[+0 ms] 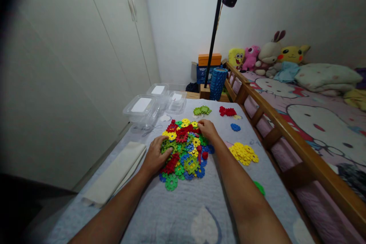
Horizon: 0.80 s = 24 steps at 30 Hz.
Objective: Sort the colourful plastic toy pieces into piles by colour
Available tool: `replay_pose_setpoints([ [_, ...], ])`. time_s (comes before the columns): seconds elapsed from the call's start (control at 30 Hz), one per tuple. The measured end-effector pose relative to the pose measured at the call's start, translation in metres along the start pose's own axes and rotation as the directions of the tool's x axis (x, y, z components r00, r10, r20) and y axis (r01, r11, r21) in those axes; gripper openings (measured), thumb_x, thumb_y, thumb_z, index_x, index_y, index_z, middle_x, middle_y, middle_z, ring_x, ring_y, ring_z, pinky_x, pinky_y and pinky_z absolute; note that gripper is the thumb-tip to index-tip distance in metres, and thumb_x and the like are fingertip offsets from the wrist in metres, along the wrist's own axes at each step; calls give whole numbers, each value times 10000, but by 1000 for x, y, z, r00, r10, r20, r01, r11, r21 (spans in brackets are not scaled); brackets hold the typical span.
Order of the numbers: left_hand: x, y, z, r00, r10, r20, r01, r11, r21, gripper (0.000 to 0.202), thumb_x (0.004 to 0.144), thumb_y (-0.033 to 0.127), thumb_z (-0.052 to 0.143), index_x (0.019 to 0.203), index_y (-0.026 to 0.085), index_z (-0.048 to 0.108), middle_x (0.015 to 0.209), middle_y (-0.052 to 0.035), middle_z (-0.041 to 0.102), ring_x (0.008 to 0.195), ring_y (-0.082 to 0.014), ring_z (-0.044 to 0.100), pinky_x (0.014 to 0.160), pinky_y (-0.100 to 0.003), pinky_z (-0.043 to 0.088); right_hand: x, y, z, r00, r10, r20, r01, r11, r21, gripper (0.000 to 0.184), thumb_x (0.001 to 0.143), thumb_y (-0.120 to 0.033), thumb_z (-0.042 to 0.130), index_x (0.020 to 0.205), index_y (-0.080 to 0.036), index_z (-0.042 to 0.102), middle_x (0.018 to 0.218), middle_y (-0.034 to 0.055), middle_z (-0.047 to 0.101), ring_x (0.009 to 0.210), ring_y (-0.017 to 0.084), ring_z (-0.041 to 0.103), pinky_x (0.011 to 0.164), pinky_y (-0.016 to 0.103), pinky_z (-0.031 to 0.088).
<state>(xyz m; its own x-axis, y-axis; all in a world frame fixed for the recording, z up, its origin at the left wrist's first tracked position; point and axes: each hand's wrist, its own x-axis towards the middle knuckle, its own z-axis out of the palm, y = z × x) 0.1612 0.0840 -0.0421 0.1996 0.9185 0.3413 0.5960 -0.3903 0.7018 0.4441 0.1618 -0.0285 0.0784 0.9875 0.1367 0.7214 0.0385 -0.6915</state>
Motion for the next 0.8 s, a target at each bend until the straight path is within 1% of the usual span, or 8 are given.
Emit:
replay_pose_setpoints([
  [0.1, 1, 0, -1, 1000, -3, 0, 3, 1000, -3, 391, 830, 341, 625, 1194, 201, 593, 1259, -114, 624, 1220, -296, 554, 1083, -500, 428, -14, -2, -2, 1000, 12, 10, -12, 999, 38, 243, 801, -209, 530, 851, -170, 765, 829, 46, 753, 763, 179, 657, 727, 260, 475],
  [0.2, 1, 0, -2, 1000, -9, 4, 9, 1000, -6, 389, 832, 350, 621, 1194, 210, 592, 1252, -108, 623, 1218, -296, 553, 1081, -496, 426, -26, -3, -5, 999, 31, -31, -30, 999, 39, 289, 795, -146, 523, 931, -186, 775, 926, 49, 774, 863, 187, 689, 824, 274, 503],
  [0.33, 1, 0, -2, 1000, -6, 7, 6, 1000, -6, 384, 837, 365, 614, 1188, 211, 594, 1246, -108, 621, 1218, -299, 553, 1084, -497, 421, -34, -6, -8, 997, 19, -74, -24, 998, -56, 372, 777, -45, 505, 970, -213, 776, 1075, 50, 771, 1038, 184, 685, 974, 283, 476],
  [0.47, 2, 1, -3, 1000, -5, 6, 6, 1000, -5, 374, 828, 356, 619, 1177, 225, 599, 1229, -96, 627, 1210, -293, 564, 1078, -488, 432, -36, -13, -12, 998, -23, -55, 11, 980, -198, 270, 814, -90, 548, 884, -211, 779, 1038, 68, 771, 1011, 195, 677, 964, 291, 467],
  [0.53, 1, 2, -3, 1000, -4, 5, 4, 1000, 1, 375, 832, 355, 614, 1180, 219, 598, 1237, -101, 627, 1212, -292, 564, 1079, -488, 433, -40, -15, -14, 996, -47, -74, 30, 978, -206, 232, 823, -124, 558, 857, -202, 774, 1003, 76, 768, 988, 197, 673, 951, 294, 466],
  [0.6, 1, 1, -3, 1000, -3, 5, 3, 1000, 6, 382, 837, 358, 608, 1188, 208, 596, 1246, -109, 626, 1213, -293, 563, 1082, -493, 432, -45, -15, -14, 992, -56, -117, 40, 990, -137, 215, 819, -151, 557, 853, -201, 763, 979, 67, 764, 972, 196, 670, 936, 298, 471],
  [0.67, 1, 0, -2, 1000, 0, 3, 0, 1000, 7, 391, 838, 362, 607, 1194, 199, 595, 1249, -115, 626, 1214, -294, 561, 1084, -497, 430, -52, -15, -13, 987, -48, -156, 46, 999, -14, 199, 798, -182, 558, 849, -202, 749, 959, 53, 758, 947, 197, 670, 894, 299, 489],
  [0.8, 1, -2, 0, 1000, 8, -3, -8, 1000, 4, 391, 839, 370, 608, 1190, 198, 600, 1257, -116, 624, 1224, -295, 555, 1097, -496, 419, -68, -18, -18, 978, -25, -206, 70, 974, 214, 201, 763, -284, 566, 829, -186, 728, 962, 63, 739, 888, 204, 667, 775, 295, 511],
])
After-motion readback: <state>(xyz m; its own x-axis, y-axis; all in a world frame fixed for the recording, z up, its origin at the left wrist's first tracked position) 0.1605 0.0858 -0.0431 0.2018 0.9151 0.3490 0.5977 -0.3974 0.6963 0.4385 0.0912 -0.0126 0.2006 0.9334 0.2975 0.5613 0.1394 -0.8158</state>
